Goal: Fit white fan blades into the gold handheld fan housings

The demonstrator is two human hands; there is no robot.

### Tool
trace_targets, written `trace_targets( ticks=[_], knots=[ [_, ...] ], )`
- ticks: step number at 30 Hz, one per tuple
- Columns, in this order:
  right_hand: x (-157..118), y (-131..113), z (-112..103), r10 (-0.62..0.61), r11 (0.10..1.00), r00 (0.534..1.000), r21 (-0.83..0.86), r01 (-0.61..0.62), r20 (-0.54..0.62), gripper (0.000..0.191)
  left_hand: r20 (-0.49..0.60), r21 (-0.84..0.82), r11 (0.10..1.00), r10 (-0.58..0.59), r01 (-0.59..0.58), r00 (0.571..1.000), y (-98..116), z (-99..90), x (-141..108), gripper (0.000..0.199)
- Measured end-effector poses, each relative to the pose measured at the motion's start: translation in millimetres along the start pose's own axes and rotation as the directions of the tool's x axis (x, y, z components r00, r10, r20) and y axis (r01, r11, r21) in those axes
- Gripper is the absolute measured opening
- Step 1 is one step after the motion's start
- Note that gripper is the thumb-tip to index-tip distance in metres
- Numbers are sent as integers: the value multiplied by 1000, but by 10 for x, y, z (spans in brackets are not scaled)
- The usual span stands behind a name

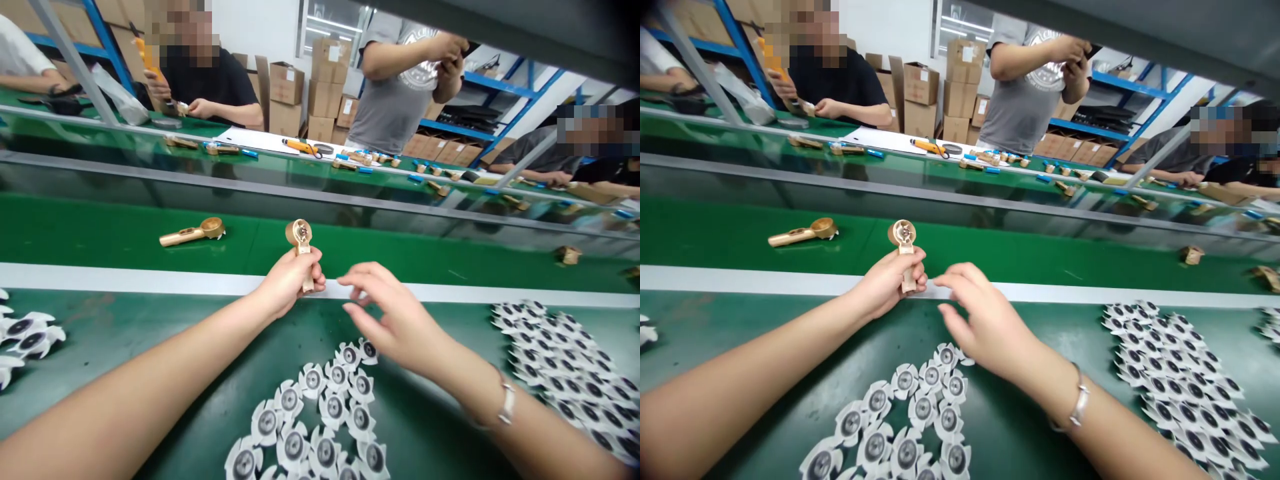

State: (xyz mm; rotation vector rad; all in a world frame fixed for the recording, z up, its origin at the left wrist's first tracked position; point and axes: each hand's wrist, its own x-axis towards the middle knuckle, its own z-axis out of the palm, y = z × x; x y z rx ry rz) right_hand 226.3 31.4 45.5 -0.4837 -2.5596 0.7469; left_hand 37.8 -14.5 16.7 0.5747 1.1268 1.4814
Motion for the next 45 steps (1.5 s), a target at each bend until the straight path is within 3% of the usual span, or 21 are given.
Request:
trace_targets(
  ticks=[2,4,7,9,14,21,26,28,31,35,37,40,45],
  knots=[
    [-170,143,-129,198,976,979,83,-202,57,16,-5,-4,1000,2,-2,1000,-4,-43,45,13],
    [-354,249,-216,378,910,907,109,-401,185,14,14,-1,1000,10,-10,1000,-12,-64,73,11],
    [-554,318,-241,460,854,819,79,-513,342,11,61,17,999,29,-30,998,-26,-59,77,10],
    [-603,330,-209,456,856,808,65,-513,373,8,82,35,998,39,-42,996,-31,-47,67,9],
    [-600,367,-123,427,877,830,61,-477,358,13,81,74,995,58,-63,995,-41,-34,51,6],
    [-627,411,-88,417,861,842,149,-486,342,20,86,156,987,27,-40,996,-40,0,29,6],
    [-605,245,-170,471,707,830,435,-558,301,16,218,316,948,-109,36,970,5,105,-101,17],
    [-605,144,-223,497,621,818,540,-568,288,14,292,376,925,-177,57,940,11,156,-172,20],
    [-632,-9,-280,538,568,816,623,-537,213,12,369,437,894,-282,102,886,16,243,-294,19],
    [-706,-164,-274,589,511,803,728,-458,91,11,312,550,816,-398,178,863,26,371,-461,19],
    [-733,-215,-255,596,466,797,766,-444,99,11,289,605,781,-399,157,870,30,424,-529,20],
    [-737,-261,-243,589,407,797,801,-438,137,12,329,694,720,-351,28,877,32,478,-601,16],
    [-702,-282,-271,590,339,791,838,-427,164,16,333,824,557,-327,-105,884,26,514,-670,8]
  ],
)
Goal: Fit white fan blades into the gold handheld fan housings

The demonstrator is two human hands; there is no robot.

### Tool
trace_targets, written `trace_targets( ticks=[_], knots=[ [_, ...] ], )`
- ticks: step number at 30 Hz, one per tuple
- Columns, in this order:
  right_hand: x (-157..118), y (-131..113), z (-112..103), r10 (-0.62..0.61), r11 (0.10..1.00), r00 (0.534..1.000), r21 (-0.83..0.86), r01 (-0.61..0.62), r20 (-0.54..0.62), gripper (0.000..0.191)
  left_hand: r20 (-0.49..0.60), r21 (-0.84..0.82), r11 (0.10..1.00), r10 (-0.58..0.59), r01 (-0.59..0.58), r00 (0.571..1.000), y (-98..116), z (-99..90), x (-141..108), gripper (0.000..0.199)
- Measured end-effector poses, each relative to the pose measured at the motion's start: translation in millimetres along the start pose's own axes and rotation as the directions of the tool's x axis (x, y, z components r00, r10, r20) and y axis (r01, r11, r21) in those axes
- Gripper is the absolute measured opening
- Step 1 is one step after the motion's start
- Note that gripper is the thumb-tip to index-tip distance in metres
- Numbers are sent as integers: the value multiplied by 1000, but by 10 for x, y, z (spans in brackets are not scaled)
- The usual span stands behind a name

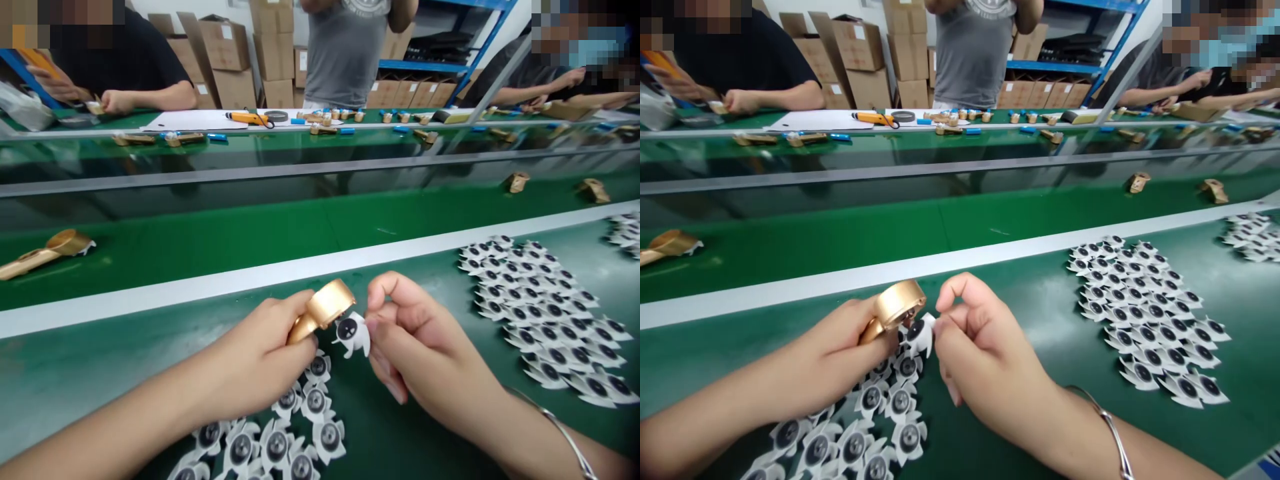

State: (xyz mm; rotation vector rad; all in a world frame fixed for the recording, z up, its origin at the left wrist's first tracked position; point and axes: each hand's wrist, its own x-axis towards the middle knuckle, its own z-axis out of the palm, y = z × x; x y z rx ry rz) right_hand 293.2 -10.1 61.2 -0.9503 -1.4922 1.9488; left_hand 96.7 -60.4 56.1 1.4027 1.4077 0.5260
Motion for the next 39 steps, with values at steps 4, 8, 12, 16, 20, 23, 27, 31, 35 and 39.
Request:
trace_targets(
  ticks=[4,8,12,16,20,23,27,31,35,39],
  knots=[
    [-5,-2,-11,-4,999,1000,32,4,-4,16,-2,129,992,3,-2,1000,50,8,-13,9],
    [-8,11,-13,0,1000,1000,26,0,-7,16,24,201,979,9,-14,1000,106,-10,-10,11],
    [-2,25,-2,19,999,1000,47,-18,-17,18,-22,357,931,83,-70,996,90,11,-22,8],
    [11,60,5,29,991,1000,128,-30,3,22,-65,511,854,154,-100,986,25,79,-44,11],
    [30,103,-2,21,971,998,236,-33,56,25,-72,592,793,233,-147,970,-32,127,-56,14],
    [51,123,-22,28,948,993,312,-63,115,25,-94,646,738,328,-193,940,-60,138,-58,17],
    [93,144,-47,43,909,974,395,-130,221,26,-103,761,601,484,-245,869,-76,158,-72,21],
    [129,168,-58,60,869,949,452,-203,310,24,-93,899,388,623,-203,777,-61,191,-117,28],
    [147,168,-75,76,890,915,387,-241,396,22,-48,957,238,693,-165,719,-31,220,-178,35],
    [154,179,-106,128,909,896,311,-277,425,30,-12,973,164,739,-162,673,-5,224,-206,30]
  ],
)
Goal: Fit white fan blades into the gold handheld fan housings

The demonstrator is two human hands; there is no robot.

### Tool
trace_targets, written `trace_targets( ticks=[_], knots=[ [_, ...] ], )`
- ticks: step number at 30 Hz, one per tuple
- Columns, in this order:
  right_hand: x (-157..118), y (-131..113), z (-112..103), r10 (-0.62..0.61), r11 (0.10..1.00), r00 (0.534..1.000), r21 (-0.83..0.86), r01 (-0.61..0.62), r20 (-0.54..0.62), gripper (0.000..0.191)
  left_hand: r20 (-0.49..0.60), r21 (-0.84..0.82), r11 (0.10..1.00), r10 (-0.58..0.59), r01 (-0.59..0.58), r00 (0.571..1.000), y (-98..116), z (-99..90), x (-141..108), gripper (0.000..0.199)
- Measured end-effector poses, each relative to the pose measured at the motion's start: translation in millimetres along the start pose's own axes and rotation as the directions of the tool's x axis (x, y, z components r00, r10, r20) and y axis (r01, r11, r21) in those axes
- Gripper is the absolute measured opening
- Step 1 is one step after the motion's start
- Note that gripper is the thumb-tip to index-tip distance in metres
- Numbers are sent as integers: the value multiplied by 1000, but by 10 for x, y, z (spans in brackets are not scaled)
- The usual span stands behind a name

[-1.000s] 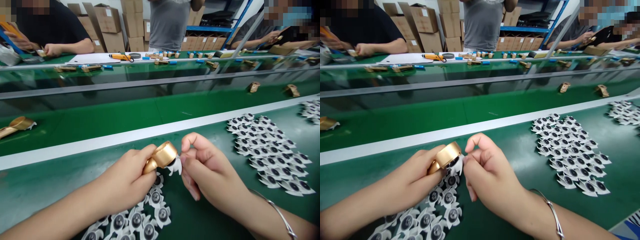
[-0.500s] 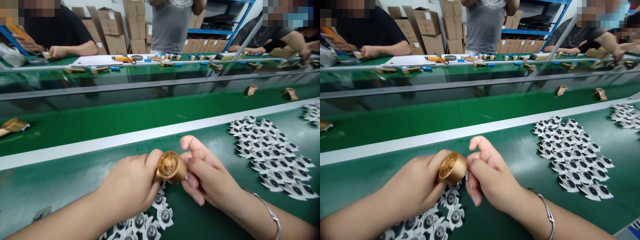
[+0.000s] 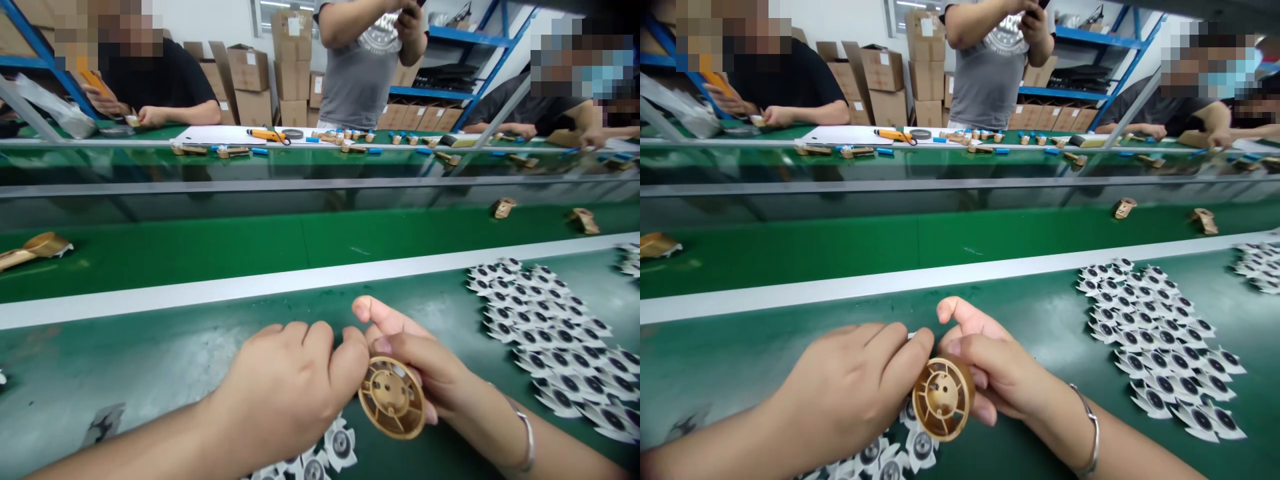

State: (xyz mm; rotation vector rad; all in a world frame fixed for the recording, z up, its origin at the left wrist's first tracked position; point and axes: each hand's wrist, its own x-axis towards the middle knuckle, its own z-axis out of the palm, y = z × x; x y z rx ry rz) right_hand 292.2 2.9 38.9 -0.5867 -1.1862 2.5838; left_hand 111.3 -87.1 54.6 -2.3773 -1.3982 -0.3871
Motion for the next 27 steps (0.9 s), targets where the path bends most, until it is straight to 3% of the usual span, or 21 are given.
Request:
trace_targets(
  ticks=[13,19,27],
  knots=[
    [-1,74,-75,-55,998,998,-40,55,-7,26,-63,104,994,25,-18,998,-36,-71,52,29],
    [-56,52,-74,-99,993,993,-57,103,59,17,-107,121,993,27,-14,994,-28,-139,69,21],
    [-103,80,-47,-169,984,984,-42,171,48,11,-141,114,991,-58,74,988,16,-93,41,26]
  ],
)
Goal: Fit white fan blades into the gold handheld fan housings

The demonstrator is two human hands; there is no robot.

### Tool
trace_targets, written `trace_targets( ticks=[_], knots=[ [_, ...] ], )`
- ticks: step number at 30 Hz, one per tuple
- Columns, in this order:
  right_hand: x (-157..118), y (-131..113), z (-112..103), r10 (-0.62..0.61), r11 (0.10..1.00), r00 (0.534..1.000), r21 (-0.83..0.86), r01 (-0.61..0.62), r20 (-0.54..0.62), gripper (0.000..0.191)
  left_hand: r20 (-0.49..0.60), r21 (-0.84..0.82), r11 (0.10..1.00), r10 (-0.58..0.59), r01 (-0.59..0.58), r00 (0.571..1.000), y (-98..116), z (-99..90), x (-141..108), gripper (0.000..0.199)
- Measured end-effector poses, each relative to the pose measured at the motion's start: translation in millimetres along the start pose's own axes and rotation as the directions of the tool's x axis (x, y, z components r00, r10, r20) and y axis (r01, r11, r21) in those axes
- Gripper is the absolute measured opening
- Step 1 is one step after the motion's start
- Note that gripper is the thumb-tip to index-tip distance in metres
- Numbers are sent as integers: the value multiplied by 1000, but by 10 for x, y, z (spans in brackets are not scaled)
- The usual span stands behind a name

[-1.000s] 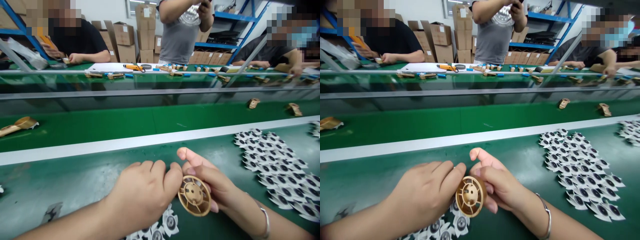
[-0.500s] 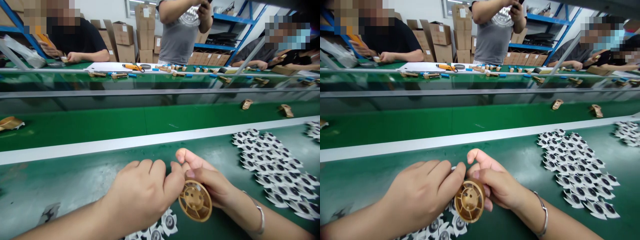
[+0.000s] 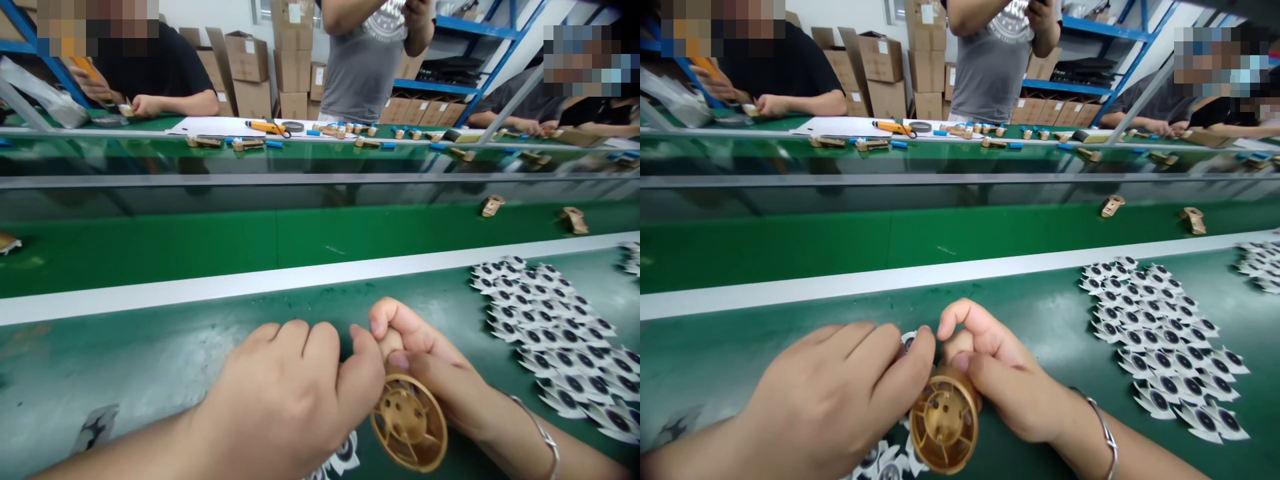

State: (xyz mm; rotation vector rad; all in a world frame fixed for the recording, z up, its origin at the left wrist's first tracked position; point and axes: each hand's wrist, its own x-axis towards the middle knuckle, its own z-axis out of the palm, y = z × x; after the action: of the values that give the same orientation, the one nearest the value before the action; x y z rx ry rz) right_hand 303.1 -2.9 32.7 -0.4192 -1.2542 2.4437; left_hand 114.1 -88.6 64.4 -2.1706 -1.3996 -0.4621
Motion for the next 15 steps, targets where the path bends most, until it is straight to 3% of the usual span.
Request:
trace_targets(
  ticks=[5,7,9,12,15],
  knots=[
    [22,45,-41,-34,998,998,42,36,-49,13,42,-67,997,33,-30,999,-21,-15,14,27],
    [66,66,-61,-37,998,998,55,40,-47,12,111,-174,984,-6,25,994,-59,33,10,27],
    [130,86,-90,-65,997,997,42,67,-50,9,243,-308,937,-88,163,966,-156,137,4,29],
    [235,111,-164,-130,991,980,-47,124,-150,10,429,-329,818,-315,471,847,-446,379,-1,28],
    [309,135,-270,-149,983,941,-150,107,-303,12,443,-172,693,-580,700,683,-846,636,-26,46]
  ],
)
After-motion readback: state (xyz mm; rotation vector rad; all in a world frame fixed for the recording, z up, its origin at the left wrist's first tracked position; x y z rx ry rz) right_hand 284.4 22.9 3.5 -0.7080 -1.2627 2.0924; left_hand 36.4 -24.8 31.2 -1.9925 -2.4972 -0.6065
